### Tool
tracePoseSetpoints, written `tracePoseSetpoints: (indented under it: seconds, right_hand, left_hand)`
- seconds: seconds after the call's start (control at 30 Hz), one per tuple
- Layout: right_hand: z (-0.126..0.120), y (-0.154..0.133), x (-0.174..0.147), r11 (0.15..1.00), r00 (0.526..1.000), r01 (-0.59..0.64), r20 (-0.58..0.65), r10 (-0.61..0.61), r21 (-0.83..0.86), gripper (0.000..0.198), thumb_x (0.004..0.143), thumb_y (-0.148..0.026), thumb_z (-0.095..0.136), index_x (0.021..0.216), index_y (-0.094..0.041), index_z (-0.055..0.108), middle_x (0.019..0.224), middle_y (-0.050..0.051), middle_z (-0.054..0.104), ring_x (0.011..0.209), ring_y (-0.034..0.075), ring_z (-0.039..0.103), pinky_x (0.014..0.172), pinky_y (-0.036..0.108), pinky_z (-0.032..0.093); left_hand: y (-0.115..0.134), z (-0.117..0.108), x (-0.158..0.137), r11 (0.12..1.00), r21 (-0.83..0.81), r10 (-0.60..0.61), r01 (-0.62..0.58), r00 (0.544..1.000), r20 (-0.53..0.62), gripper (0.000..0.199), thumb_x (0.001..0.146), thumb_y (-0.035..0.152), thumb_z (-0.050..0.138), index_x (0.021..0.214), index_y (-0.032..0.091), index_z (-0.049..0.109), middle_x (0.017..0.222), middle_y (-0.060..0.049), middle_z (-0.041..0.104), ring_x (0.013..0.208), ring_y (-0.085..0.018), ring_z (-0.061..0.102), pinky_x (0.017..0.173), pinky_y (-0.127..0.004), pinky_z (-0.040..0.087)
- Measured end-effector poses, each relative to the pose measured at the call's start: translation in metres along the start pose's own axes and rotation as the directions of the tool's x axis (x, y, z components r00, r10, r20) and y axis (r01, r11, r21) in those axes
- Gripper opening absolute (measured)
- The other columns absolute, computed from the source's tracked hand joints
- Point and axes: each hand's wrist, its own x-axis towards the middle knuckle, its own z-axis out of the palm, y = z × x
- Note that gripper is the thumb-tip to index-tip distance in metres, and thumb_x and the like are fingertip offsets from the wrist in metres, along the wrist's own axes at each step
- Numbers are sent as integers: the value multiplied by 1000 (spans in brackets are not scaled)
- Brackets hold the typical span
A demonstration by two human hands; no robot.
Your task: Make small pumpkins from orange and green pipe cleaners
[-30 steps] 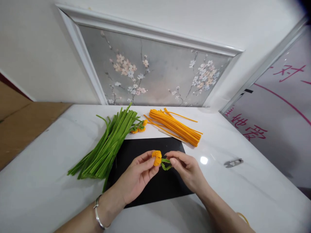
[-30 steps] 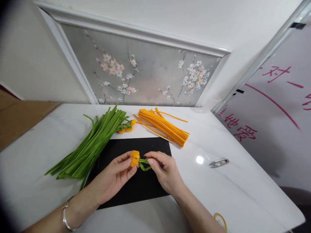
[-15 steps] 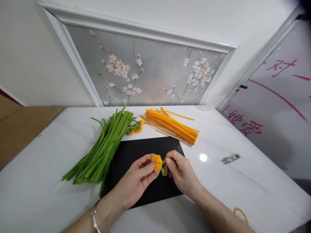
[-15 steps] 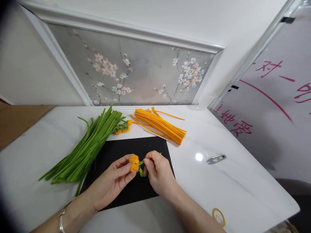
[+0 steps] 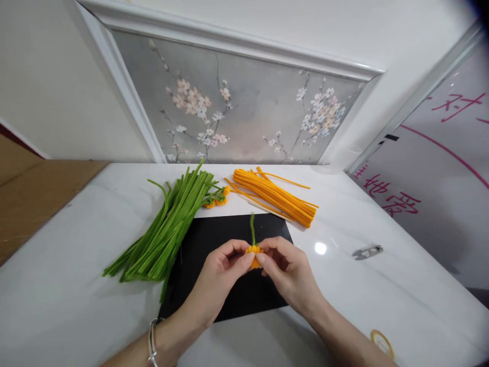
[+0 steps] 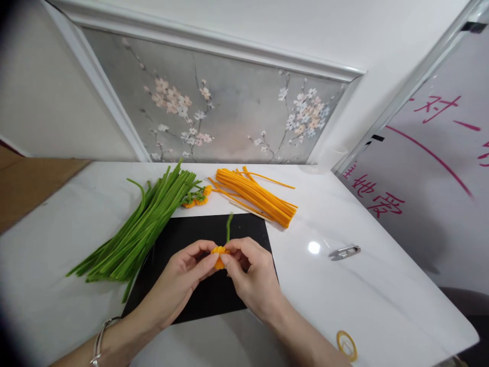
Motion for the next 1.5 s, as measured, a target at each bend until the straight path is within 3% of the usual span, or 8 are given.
tracePoseSetpoints:
  seconds: [0.2,0.33,0.53,0.7,0.97,1.23,1.33,1.5]
  right_hand:
    - [1,-2,4,929,975,-220,83,204,299,19,80,-36,68,84,-18,64,76,0,65,61,9,58,61,22,52]
    - [-1,-2,5,919,978,-207,106,181,336,19,80,-35,70,84,-18,65,73,-2,64,61,8,57,61,20,52]
    - [-3,0,4,926,977,-203,126,171,317,19,83,-37,67,87,-19,64,75,-2,64,60,7,59,60,20,51]
    - [0,-2,3,948,982,-191,46,185,253,22,78,-37,70,88,-18,65,73,-2,63,60,8,57,56,20,51]
    - [3,-5,3,934,978,-205,15,209,292,21,77,-37,71,83,-17,69,70,-1,64,58,10,58,59,23,54]
    - [0,0,6,936,984,-164,-14,177,312,34,76,-40,71,102,-19,64,83,2,65,66,13,61,61,29,59]
    - [2,3,4,944,989,-144,1,150,298,33,74,-37,74,99,-20,62,82,1,63,72,13,61,61,26,58]
    - [2,2,4,950,984,-174,19,176,260,25,77,-37,70,91,-18,63,77,0,64,65,11,60,60,24,56]
  left_hand:
    - [4,3,-1,990,-129,-58,58,998,-1,12,81,26,69,84,15,67,83,0,64,80,-12,60,80,-24,53]
    - [4,4,-1,980,-189,-61,61,998,6,9,81,24,69,86,17,67,86,0,64,81,-11,61,78,-23,54]
    - [2,3,0,999,-45,-25,25,1000,-6,10,83,27,67,89,20,70,88,0,67,82,-11,62,80,-23,54]
    - [0,2,-2,988,143,72,-67,997,-30,12,81,26,68,89,19,73,88,-2,71,81,-14,64,77,-24,55]
    - [1,9,-3,984,-171,-57,45,996,-62,14,78,25,72,88,16,74,90,-4,72,87,-14,65,84,-25,55]
    - [1,7,-1,963,-267,-81,35,983,-166,20,76,28,75,94,21,72,98,-2,72,97,-16,65,87,-26,54]
    - [0,6,0,978,-205,-53,26,990,-129,24,77,27,74,100,22,71,104,-3,72,100,-17,64,87,-27,53]
    - [0,1,2,982,167,86,-82,996,-18,25,80,24,69,104,21,72,103,-4,73,95,-19,64,86,-27,51]
